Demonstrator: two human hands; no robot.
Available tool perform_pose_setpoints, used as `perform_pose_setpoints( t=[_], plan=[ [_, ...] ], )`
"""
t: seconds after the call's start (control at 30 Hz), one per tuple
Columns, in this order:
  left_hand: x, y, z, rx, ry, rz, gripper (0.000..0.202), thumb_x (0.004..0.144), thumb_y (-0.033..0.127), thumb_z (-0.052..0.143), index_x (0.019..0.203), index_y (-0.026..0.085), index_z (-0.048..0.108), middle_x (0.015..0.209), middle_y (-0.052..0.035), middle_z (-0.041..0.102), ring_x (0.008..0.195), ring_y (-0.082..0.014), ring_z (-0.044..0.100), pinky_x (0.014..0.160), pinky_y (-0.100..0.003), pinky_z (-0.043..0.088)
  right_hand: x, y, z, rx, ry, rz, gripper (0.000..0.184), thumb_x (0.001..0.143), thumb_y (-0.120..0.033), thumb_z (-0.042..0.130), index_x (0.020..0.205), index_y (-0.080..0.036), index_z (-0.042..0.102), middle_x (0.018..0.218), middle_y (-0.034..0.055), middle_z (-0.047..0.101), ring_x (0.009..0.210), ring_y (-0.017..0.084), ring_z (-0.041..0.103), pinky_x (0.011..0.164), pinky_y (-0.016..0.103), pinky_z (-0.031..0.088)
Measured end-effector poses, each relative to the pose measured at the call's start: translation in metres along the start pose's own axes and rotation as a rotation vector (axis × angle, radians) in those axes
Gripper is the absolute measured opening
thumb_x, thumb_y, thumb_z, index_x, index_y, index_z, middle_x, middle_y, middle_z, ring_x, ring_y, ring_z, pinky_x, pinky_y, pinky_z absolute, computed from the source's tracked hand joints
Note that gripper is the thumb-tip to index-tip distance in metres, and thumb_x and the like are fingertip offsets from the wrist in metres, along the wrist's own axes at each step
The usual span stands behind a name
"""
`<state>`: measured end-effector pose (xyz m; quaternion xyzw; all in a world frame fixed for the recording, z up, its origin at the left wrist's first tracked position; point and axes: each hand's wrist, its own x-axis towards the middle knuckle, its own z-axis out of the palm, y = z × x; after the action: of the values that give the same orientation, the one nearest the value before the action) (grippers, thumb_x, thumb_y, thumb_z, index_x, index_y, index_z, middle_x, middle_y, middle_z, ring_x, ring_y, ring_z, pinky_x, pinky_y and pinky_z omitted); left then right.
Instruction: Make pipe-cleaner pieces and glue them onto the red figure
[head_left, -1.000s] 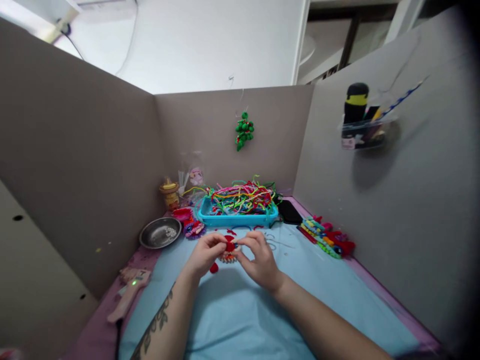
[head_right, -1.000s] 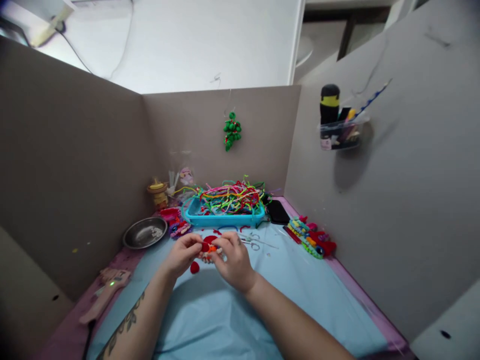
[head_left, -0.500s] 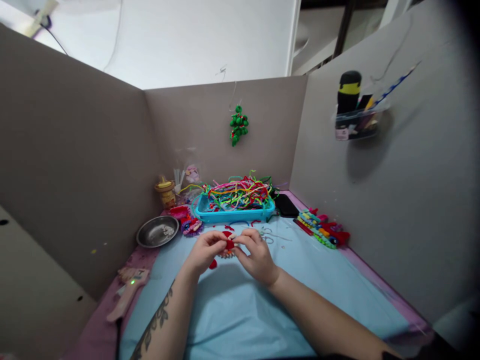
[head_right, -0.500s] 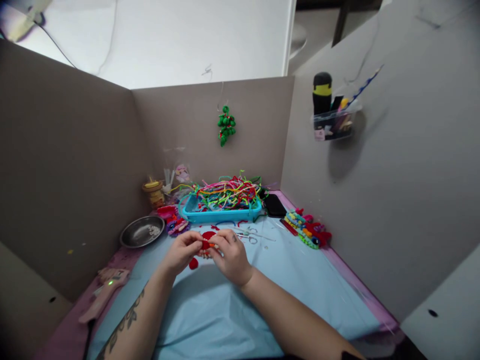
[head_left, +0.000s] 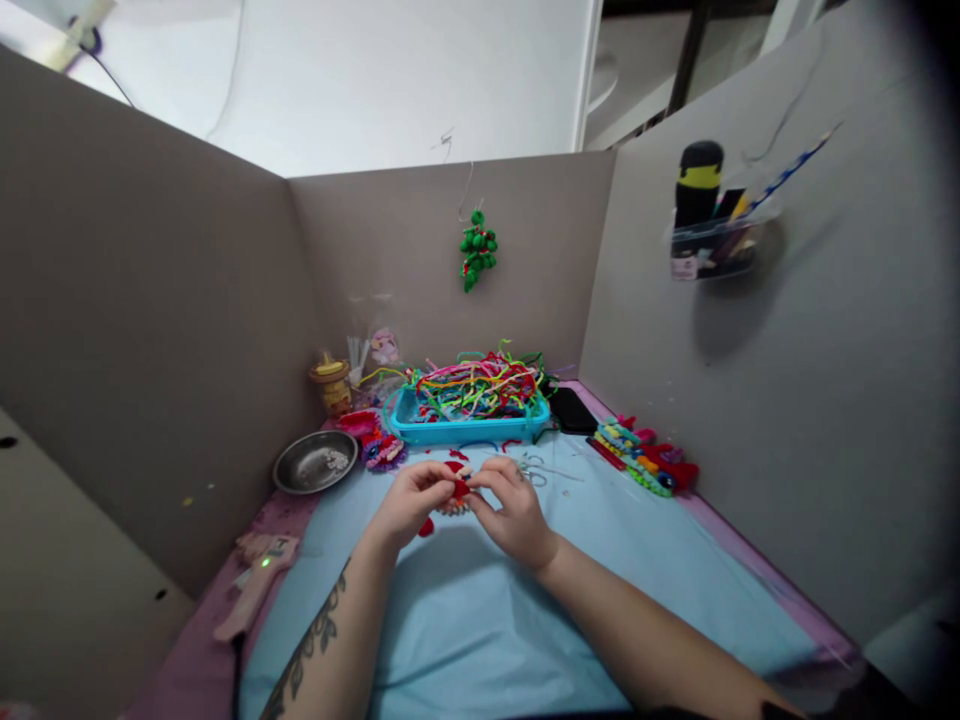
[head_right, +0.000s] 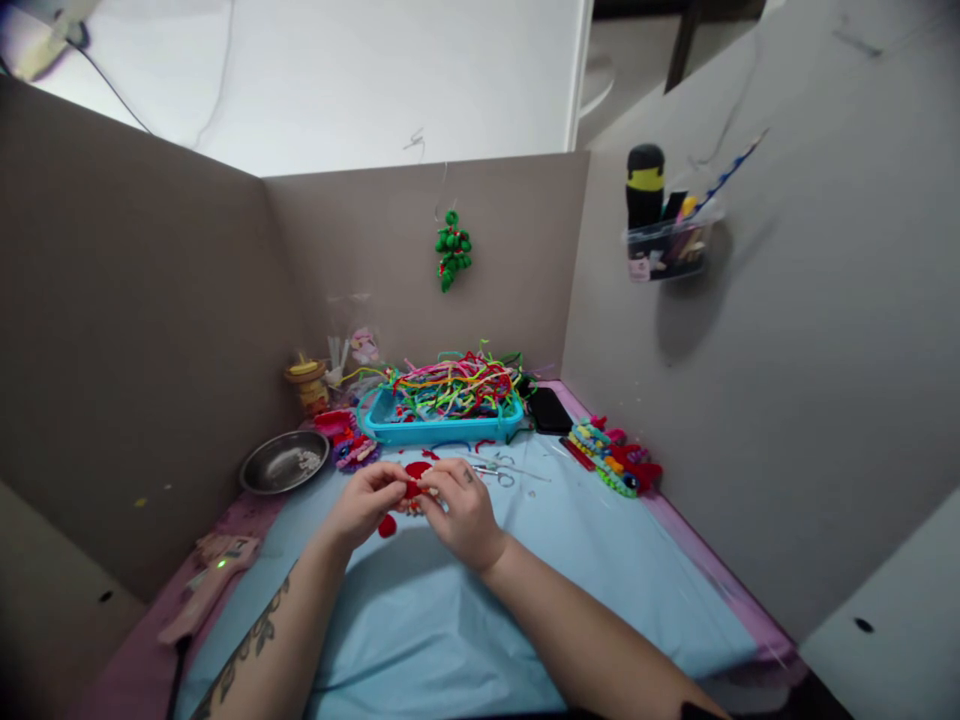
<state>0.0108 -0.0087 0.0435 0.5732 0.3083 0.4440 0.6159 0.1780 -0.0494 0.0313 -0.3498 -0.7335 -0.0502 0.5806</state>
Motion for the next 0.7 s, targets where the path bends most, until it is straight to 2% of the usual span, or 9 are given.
perform_pose_setpoints(
  t=[0.2, 0.3, 0.5, 0.7],
  plan=[
    [0.001, -0.003, -0.002, 0.013, 0.003, 0.006, 0.018, 0.063, 0.029, 0.074, 0.073, 0.016, 0.067, 0.060, -0.0010, 0.064, 0.051, -0.0108, 0.056, 0.052, -0.022, 0.046, 0.000, 0.000, 0.000, 0.011, 0.001, -0.005, 0.015, 0.078, -0.014, 0.057, 0.090, -0.021, 0.060, 0.087, 0.0059, 0.058, 0.085, 0.018, 0.056, 0.076, 0.034, 0.048],
    [0.000, -0.002, -0.002, 0.078, 0.045, 0.058, 0.017, 0.064, 0.029, 0.073, 0.073, 0.016, 0.067, 0.061, -0.0015, 0.063, 0.053, -0.0122, 0.057, 0.053, -0.023, 0.047, 0.000, 0.000, 0.000, 0.013, 0.011, 0.021, 0.017, 0.078, -0.015, 0.056, 0.094, -0.020, 0.058, 0.090, 0.0072, 0.057, 0.087, 0.019, 0.055, 0.076, 0.034, 0.048],
    [-0.003, 0.007, 0.000, 0.275, 0.156, 0.316, 0.009, 0.070, 0.027, 0.068, 0.072, 0.018, 0.069, 0.068, -0.0028, 0.063, 0.061, -0.0141, 0.058, 0.060, -0.024, 0.047, 0.001, -0.001, -0.002, 0.102, -0.011, 0.159, 0.015, 0.080, -0.018, 0.054, 0.094, -0.018, 0.058, 0.086, 0.0070, 0.056, 0.084, 0.019, 0.054, 0.070, 0.031, 0.047],
    [-0.001, 0.008, -0.005, 0.484, 0.113, 0.530, 0.008, 0.075, 0.024, 0.064, 0.074, 0.019, 0.071, 0.071, -0.0051, 0.065, 0.069, -0.0158, 0.059, 0.065, -0.025, 0.046, 0.006, 0.000, -0.002, 0.225, -0.038, 0.307, 0.012, 0.081, -0.018, 0.054, 0.084, -0.018, 0.065, 0.078, 0.0046, 0.058, 0.073, 0.015, 0.055, 0.060, 0.025, 0.044]
  ],
)
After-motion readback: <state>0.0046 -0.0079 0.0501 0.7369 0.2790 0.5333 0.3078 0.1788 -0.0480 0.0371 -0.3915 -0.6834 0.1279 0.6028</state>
